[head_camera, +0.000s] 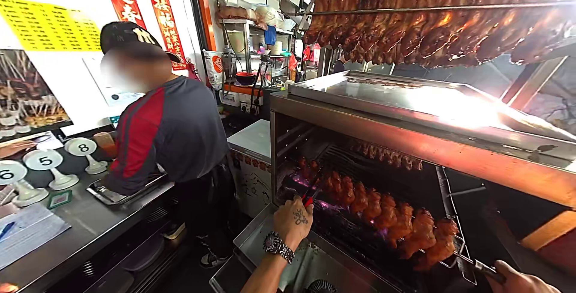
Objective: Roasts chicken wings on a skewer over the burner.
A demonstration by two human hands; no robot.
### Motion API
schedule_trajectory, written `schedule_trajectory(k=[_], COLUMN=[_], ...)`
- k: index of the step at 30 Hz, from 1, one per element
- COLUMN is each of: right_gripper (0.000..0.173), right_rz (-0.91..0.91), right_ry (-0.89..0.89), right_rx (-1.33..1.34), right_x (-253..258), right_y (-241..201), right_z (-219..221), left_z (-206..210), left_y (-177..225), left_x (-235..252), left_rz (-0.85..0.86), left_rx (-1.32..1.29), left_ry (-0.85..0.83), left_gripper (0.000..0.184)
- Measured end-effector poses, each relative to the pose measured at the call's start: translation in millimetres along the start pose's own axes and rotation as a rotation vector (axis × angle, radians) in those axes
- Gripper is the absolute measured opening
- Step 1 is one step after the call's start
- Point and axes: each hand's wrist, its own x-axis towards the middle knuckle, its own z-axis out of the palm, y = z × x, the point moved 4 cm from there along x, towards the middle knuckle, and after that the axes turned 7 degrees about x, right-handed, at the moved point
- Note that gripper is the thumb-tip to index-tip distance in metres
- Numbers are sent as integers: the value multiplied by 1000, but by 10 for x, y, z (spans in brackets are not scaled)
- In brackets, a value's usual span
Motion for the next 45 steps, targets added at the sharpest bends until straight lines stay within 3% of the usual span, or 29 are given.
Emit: schedule_trajectory(k=[7, 15, 19, 24, 28, 33, 39, 45], right_gripper=[42, 43, 40, 38, 35, 39, 39, 38], right_rz=[-18, -23, -35, -5, -5, -35, -14, 14], right_ry=[-32, -113, -168, -217, -231, -234, -222, -136], right_rx=[13, 35, 85, 129, 128, 113, 110, 80], right_x=[-14, 74, 122, 169, 216, 227, 189, 126], right_y=[-21, 56, 88, 131, 192, 175, 148, 130], right_z=[-33, -21, 7, 23, 88, 32, 20, 46], left_z=[-168, -7, 296, 1012, 1311, 1230, 1164, 600], left_y=[-100, -37, -353, -922, -983, -850, -785, -411], left_x=[63, 8, -104, -363, -323, -143, -289, -139], left_rz=[3, 23, -13, -1, -22, -84, -83, -5], left_rx=[40, 25, -93, -186, -175, -157, -198, -250], left_ry=[4, 10, 38, 5, -14, -19, 7, 127], left_gripper=[56, 61, 64, 65, 63, 60, 61, 60])
